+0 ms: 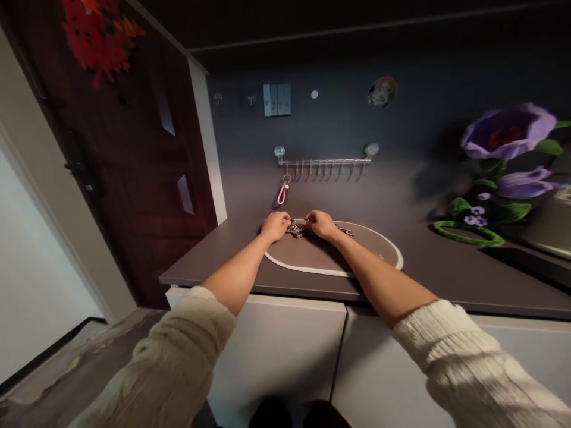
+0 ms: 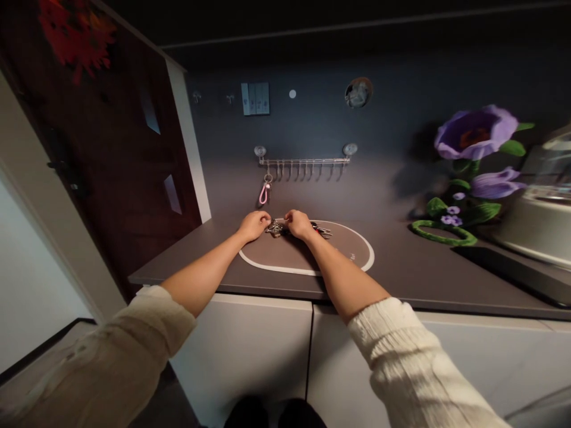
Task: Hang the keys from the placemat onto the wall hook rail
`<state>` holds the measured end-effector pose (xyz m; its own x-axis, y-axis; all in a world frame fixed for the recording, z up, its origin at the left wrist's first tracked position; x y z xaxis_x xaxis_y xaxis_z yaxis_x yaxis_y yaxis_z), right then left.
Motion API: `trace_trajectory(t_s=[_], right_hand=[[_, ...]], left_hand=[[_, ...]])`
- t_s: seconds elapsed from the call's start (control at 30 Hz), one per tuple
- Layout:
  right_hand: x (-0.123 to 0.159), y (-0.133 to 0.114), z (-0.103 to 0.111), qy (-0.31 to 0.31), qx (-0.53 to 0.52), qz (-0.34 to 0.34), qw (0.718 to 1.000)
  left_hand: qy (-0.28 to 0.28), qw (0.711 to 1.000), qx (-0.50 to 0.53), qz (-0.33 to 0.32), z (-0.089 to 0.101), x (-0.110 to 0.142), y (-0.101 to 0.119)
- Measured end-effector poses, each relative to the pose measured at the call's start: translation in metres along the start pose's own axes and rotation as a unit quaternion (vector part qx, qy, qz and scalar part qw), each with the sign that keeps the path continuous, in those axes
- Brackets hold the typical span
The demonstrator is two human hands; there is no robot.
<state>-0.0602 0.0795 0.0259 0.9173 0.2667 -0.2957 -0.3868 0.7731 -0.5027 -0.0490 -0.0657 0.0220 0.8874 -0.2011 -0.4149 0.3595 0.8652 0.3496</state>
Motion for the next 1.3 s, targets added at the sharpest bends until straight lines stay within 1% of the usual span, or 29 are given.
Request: trace_trajectory(t_s=[0.13, 0.27, 0.4, 0.6, 0.77, 0.83, 0.93, 1.07, 1.2, 1.3], right_hand=[[0.001, -0.006, -0.003, -0.012, 0.074, 0.016, 0.997], [0.0, -0.008, -0.009, -0.025, 0.096, 0.017, 0.995], [-0.002, -0.009, -0.011, -0.027, 0.108, 0.014, 0.994], [-0.004, -0.009, -0.012, -0.028, 0.119, 0.02, 0.992], [-0.004, -0.009, -0.013, -0.027, 0.113, 0.018, 0.993], [-0.003, -0.01, -0.012, -0.027, 0.108, 0.015, 0.994], [-0.002, -0.012, -0.011, -0.026, 0.099, 0.015, 0.995], [-0.001, -0.014, -0.01, -0.02, 0.104, 0.021, 0.994], [0.0, -0.014, -0.008, -0.007, 0.108, 0.014, 0.994], [0.0, -0.015, -0.007, -0.001, 0.099, 0.019, 0.995]], left_hand=[[-0.027, 0.999, -0.018, -0.024, -0.006, -0.002, 0.005], [-0.05, 0.998, -0.02, -0.022, -0.011, -0.002, 0.007], [-0.063, 0.998, -0.014, -0.002, -0.016, -0.002, 0.004], [-0.076, 0.996, -0.01, 0.055, -0.021, -0.005, -0.007], [-0.096, 0.993, -0.023, 0.061, -0.025, -0.007, -0.012], [-0.088, 0.994, -0.036, 0.053, -0.023, -0.007, -0.011], [-0.059, 0.996, -0.049, 0.043, -0.017, -0.006, -0.01], [-0.024, 0.997, -0.044, 0.05, -0.008, -0.004, -0.01], [0.008, 0.999, -0.014, 0.052, -0.002, -0.006, -0.009], [0.024, 0.998, 0.037, 0.053, 0.001, -0.007, -0.009]])
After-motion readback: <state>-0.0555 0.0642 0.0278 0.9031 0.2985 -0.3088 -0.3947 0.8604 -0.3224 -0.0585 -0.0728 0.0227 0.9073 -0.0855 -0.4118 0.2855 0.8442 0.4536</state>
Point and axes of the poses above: each hand's wrist, its own x-axis away from the middle knuckle, its own z-axis out of the back of the hand, y = z × x, the point moved 7 cm from there along -x, towards the middle knuckle, and after that the axes turned 8 degrees about -y, right-handed, at the moved point
